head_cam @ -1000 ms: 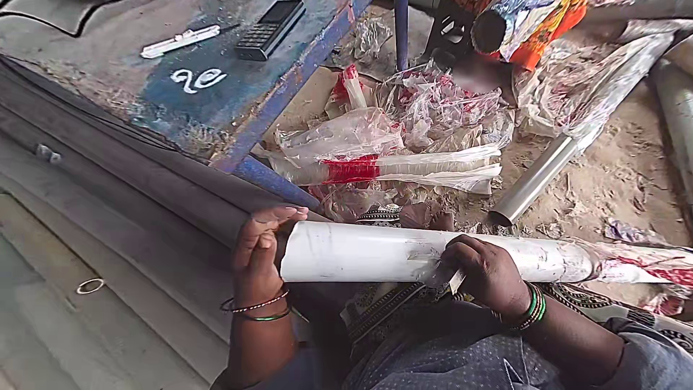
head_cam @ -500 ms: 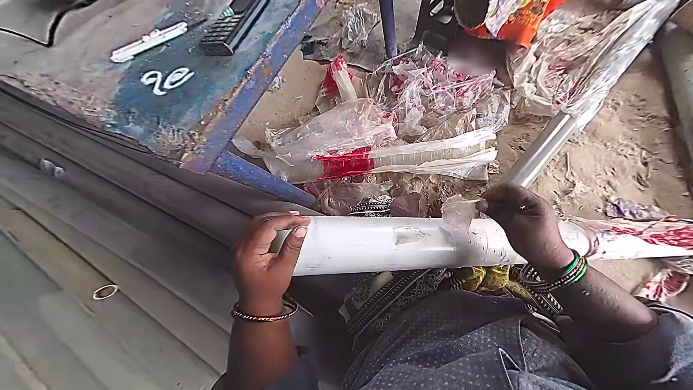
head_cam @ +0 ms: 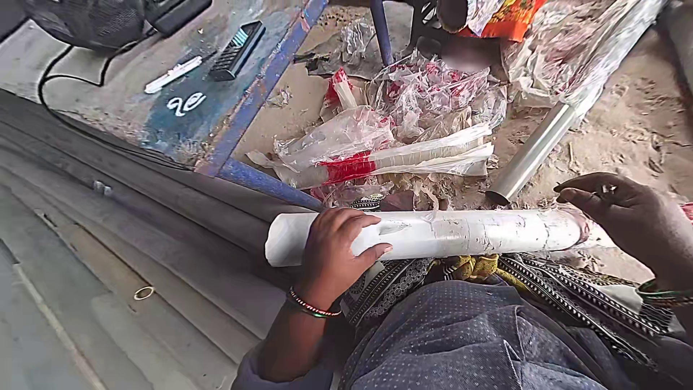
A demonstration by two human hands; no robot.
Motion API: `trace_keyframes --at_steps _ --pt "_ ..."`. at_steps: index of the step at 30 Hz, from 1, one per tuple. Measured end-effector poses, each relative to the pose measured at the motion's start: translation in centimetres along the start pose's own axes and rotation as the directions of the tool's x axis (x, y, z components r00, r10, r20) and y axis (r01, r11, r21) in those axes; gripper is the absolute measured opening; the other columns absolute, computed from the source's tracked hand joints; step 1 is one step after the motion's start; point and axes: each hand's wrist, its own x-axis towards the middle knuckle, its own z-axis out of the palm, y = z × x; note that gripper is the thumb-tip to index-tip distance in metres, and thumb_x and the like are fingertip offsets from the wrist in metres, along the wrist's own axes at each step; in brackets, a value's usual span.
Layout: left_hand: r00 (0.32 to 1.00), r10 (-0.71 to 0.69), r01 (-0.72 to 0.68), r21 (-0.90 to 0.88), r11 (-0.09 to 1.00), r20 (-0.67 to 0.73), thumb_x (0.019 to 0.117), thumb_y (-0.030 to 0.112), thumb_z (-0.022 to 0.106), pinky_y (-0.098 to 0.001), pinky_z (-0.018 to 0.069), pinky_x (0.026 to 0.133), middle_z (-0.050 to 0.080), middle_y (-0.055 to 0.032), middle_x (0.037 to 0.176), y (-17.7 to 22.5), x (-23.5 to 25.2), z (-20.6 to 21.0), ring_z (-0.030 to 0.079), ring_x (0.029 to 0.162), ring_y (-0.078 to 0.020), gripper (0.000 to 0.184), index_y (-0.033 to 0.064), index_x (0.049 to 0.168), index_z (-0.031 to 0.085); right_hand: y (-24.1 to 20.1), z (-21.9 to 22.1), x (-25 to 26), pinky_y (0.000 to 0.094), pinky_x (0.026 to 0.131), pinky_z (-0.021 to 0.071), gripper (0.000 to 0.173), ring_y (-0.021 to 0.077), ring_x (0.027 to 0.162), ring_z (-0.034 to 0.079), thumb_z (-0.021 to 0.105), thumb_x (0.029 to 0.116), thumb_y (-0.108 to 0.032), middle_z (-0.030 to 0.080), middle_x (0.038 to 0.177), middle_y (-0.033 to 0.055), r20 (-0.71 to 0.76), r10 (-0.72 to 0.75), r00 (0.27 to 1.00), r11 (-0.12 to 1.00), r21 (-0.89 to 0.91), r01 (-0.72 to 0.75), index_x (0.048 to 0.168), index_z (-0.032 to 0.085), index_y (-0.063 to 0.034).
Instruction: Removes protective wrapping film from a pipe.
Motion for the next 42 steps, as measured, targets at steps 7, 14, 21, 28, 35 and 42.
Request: trace_keyframes --at_steps 7,14,21,28,35,42 --pt "0.967 -0.117 0.095 0.105 0.99 0.227 0.0882 0.023 0.077 -0.06 0.0478 0.091 0.071 -0.0177 0.096 2.3 3.8 2.2 0.067 0.101 -0.0371 0.022 0.0017 0.087 0.074 0.2 0.8 -1.5 0.0531 0.061 0.044 0.025 0.025 0.067 0.057 0.062 0.1003 -0.026 0.066 0.083 0.0129 0.038 -0.17 0.985 0.985 -0.018 0.17 0.109 0.072 -0.005" --pt "0.908 -0.366 0.337 0.163 0.927 0.205 0.0944 0.021 0.073 -0.0592 0.0512 0.085 0.07 -0.0204 0.107 3.1 6.3 2.3 0.068 0.099 -0.0374 0.022 -0.0006 0.098 0.073 2.3 -0.6 -2.3 0.0594 0.061 0.0443 0.027 0.0332 0.067 0.06 0.059 0.1013 -0.026 0.068 0.086 0.0181 -0.012 -0.189 0.982 0.978 -0.087 0.188 0.11 0.073 -0.0042" --pt "0.816 -0.563 0.555 -0.092 0.827 -0.132 0.103 0.019 0.06 -0.0457 0.0585 0.077 0.066 -0.0186 0.095 1.9 6.2 0.1 0.07 0.078 -0.0258 0.027 -0.006 0.112 0.059 2.9 -0.8 -2.4 0.0621 0.058 0.045 0.025 0.0362 0.066 0.062 0.06 0.0998 -0.025 0.068 0.089 0.0194 -0.024 -0.244 0.97 0.966 -0.097 0.241 0.107 0.072 -0.0042" --pt "0.844 -0.484 0.522 0.149 0.84 -0.233 0.0968 0.043 0.067 -0.0513 0.0442 0.069 0.058 -0.0147 0.078 0.6 8.4 -6.6 0.055 0.071 -0.0274 0.048 -0.005 0.1 0.061 1.7 -0.3 -2.6 0.0622 0.059 0.0438 0.018 0.0375 0.066 0.061 0.063 0.1011 -0.02 0.067 0.083 0.0189 0.055 -0.203 0.978 0.973 -0.102 0.208 0.107 0.072 -0.0055" --pt "0.766 -0.625 0.547 0.361 0.756 0.148 0.1019 0.05 0.054 -0.0641 0.0467 0.08 0.065 -0.0259 0.084 0.5 13.6 -4.2 0.065 0.085 -0.0424 0.06 -0.008 0.088 0.065 1.4 -0.1 -3.5 0.0666 0.061 0.0472 0.015 0.0448 0.074 0.067 0.064 0.0976 -0.012 0.07 0.091 0.023 0.014 -0.282 0.959 0.945 -0.166 0.281 0.105 0.072 -0.0031" --pt "0.674 -0.661 0.618 0.24 0.749 0.33 0.1085 0.029 0.048 -0.0463 0.0524 0.08 0.07 -0.0156 0.097 0.1 16.6 -1.2 0.065 0.079 -0.0244 0.037 -0.0048 0.113 0.063 1.6 -0.9 -3.7 0.0677 0.062 0.0483 0.011 0.0478 0.077 0.068 0.067 0.0949 -0.007 0.071 0.091 0.024 0.026 -0.279 0.96 0.939 -0.2 0.279 0.103 0.072 -0.002"
